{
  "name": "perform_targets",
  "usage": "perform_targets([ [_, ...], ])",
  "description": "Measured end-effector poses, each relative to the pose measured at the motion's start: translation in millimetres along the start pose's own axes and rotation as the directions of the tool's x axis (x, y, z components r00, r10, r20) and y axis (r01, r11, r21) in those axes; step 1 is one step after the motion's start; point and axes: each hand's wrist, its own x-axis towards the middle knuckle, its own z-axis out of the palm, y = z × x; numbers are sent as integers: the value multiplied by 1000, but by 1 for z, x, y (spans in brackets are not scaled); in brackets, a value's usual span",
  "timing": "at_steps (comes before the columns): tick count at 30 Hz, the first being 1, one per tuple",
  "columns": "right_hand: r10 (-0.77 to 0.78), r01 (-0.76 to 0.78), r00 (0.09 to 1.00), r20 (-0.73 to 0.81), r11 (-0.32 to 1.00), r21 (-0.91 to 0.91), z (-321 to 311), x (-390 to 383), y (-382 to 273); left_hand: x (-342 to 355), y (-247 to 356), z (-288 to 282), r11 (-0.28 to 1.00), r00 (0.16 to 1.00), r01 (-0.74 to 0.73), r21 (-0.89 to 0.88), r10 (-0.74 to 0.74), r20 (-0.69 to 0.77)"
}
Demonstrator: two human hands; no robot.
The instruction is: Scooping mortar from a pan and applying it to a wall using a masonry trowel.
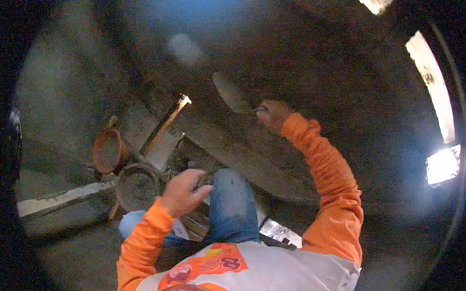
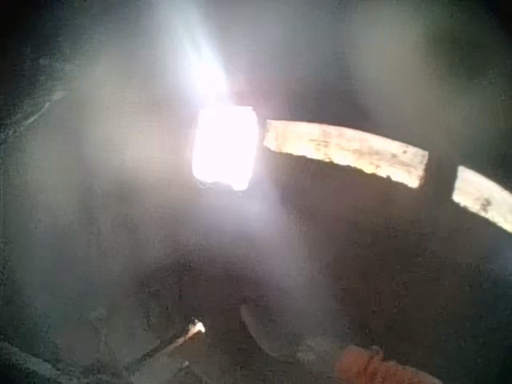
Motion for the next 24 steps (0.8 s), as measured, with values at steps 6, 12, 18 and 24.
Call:
perform_targets([
  [6,124,-124,992,-17,949,-289,-28,7,-4,2,-35,61,999,971,-33,35,24,236],
  [12,162,-187,981,-103,924,-334,-31,1,-17,-6,-66,73,992,710,-55,116,-43,703],
  [18,247,-264,964,-93,915,-304,-30,4,-23,22,-54,54,998,861,-41,44,13,509],
  [24,231,-260,965,-124,909,-326,-58,3,-42,24,-58,51,998,845,-38,42,10,535],
])
